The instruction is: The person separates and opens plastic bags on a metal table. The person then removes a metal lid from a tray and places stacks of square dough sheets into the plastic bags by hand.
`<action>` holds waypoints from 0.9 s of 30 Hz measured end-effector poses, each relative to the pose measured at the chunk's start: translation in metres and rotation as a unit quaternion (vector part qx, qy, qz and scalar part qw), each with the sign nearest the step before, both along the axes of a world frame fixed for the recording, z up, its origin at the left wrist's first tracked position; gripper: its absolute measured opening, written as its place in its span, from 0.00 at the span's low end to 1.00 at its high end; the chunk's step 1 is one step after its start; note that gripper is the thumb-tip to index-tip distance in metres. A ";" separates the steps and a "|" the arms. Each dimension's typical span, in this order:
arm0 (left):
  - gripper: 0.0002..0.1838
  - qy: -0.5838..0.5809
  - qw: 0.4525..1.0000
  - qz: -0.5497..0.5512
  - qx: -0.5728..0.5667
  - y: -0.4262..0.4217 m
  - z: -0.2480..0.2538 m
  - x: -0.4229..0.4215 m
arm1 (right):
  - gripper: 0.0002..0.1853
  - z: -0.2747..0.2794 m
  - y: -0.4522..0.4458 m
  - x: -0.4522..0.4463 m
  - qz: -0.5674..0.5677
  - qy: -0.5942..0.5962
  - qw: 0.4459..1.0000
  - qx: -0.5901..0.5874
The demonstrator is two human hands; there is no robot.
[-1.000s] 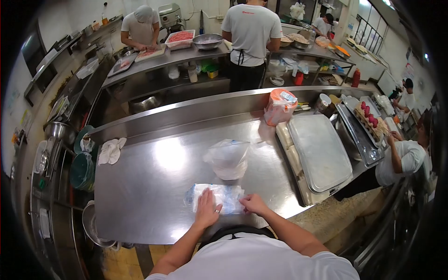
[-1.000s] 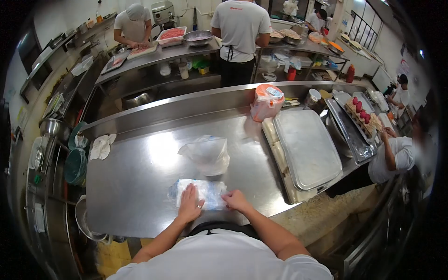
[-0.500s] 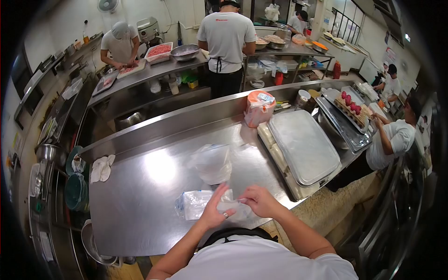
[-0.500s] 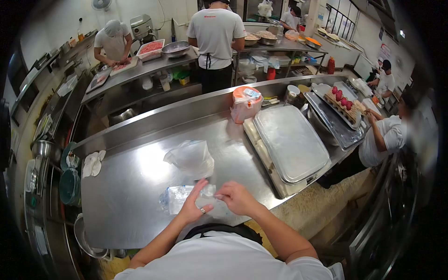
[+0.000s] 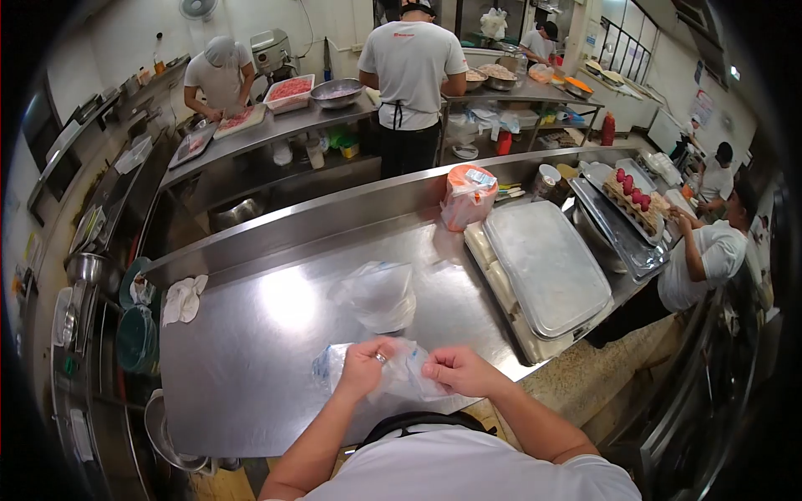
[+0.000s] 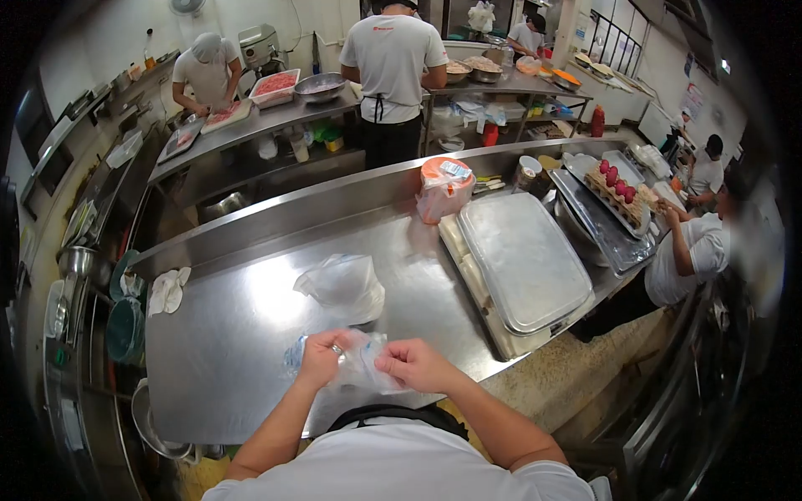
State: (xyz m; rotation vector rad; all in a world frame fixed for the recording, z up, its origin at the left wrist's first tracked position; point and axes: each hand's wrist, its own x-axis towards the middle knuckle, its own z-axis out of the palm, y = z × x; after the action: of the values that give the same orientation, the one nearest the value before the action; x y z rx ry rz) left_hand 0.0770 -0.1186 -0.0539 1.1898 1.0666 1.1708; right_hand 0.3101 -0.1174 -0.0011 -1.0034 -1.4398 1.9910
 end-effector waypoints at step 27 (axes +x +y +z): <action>0.12 -0.415 0.852 0.036 -0.318 0.148 -0.115 -0.071 | 0.11 -0.168 0.175 -0.064 -0.305 -0.288 0.883 0.210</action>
State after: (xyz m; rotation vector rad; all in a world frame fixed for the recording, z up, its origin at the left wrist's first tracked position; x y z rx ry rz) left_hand 0.0059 0.0291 -0.1693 0.0688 0.7112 1.0874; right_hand 0.2457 0.0574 -0.1695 -1.6582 -1.4825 0.9096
